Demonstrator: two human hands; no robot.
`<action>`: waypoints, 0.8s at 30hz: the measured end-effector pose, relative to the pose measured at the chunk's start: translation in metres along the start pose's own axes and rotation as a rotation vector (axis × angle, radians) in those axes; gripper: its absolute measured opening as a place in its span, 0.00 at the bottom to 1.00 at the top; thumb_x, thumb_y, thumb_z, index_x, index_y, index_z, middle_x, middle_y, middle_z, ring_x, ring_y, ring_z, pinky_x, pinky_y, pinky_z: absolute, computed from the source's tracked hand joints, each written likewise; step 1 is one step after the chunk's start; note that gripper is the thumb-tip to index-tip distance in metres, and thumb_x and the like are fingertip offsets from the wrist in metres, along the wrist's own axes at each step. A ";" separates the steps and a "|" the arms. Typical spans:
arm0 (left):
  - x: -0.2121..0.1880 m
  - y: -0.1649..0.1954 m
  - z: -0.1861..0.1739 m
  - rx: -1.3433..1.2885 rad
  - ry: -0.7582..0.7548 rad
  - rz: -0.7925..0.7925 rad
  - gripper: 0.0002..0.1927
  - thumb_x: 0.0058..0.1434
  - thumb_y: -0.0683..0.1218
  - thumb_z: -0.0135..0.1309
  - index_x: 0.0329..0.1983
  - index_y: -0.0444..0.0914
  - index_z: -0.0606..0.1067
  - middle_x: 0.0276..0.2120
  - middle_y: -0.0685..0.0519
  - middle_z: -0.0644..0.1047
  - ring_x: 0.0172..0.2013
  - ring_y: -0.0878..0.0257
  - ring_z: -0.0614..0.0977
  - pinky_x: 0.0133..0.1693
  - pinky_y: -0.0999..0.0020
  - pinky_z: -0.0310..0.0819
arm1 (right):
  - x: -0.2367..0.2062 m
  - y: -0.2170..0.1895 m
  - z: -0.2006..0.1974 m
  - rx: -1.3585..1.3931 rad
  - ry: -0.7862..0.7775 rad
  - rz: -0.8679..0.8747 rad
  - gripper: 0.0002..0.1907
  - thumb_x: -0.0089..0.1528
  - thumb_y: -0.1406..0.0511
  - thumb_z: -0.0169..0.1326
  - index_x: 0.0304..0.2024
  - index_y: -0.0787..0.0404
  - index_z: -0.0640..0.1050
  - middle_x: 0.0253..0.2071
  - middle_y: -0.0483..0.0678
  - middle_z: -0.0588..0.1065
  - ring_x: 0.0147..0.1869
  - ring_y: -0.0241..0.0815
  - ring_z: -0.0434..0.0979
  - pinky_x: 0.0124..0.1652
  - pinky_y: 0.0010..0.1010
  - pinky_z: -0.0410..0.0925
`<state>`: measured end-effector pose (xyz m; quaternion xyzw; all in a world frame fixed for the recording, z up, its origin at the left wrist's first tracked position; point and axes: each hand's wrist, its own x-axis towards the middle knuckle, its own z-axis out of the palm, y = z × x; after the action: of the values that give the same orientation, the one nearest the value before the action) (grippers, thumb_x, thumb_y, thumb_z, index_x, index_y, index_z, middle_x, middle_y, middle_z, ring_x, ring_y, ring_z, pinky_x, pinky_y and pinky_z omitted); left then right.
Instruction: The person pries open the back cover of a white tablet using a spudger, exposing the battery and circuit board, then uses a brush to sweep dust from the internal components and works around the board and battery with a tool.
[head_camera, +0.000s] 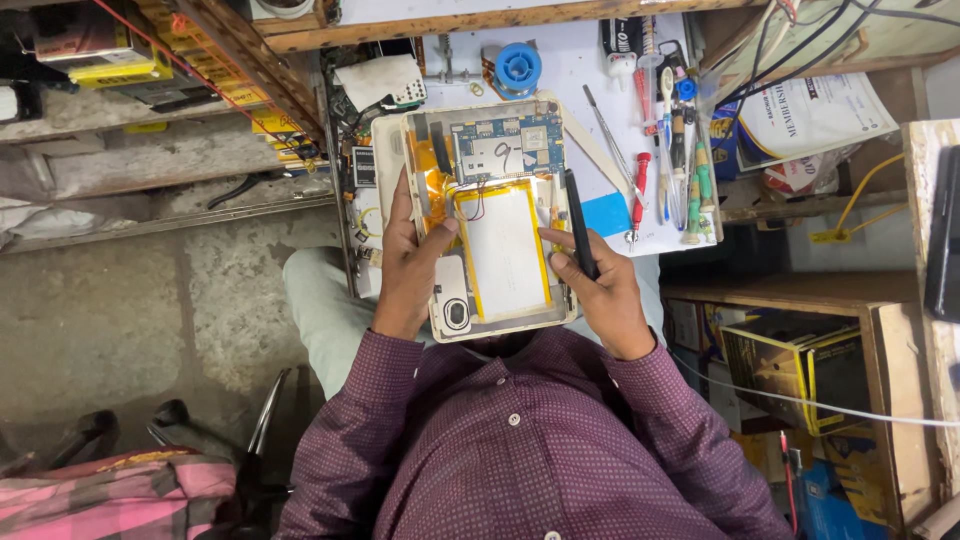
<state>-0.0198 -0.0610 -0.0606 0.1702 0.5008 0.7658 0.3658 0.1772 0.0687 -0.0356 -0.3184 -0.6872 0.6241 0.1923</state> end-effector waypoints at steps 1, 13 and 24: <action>0.000 -0.001 0.000 0.003 -0.003 -0.001 0.42 0.65 0.32 0.49 0.81 0.36 0.49 0.60 0.50 0.74 0.54 0.67 0.78 0.57 0.71 0.75 | 0.000 0.001 0.000 0.032 0.006 0.017 0.15 0.68 0.69 0.55 0.58 0.62 0.80 0.46 0.42 0.75 0.40 0.27 0.67 0.44 0.19 0.65; 0.003 -0.007 -0.003 0.056 -0.016 0.011 0.40 0.66 0.32 0.50 0.79 0.35 0.51 0.57 0.50 0.76 0.52 0.67 0.79 0.55 0.71 0.77 | 0.000 0.015 -0.002 0.048 0.019 0.106 0.14 0.68 0.69 0.56 0.55 0.63 0.83 0.39 0.44 0.76 0.37 0.27 0.65 0.41 0.19 0.63; 0.001 -0.004 0.002 0.081 -0.022 -0.018 0.41 0.65 0.33 0.49 0.79 0.36 0.49 0.58 0.49 0.75 0.53 0.66 0.79 0.55 0.70 0.76 | 0.001 0.015 0.000 0.084 0.083 0.152 0.13 0.66 0.69 0.56 0.53 0.62 0.83 0.32 0.37 0.72 0.32 0.26 0.58 0.33 0.18 0.57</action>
<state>-0.0174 -0.0581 -0.0635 0.1886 0.5291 0.7395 0.3709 0.1790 0.0696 -0.0508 -0.3869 -0.6258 0.6513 0.1858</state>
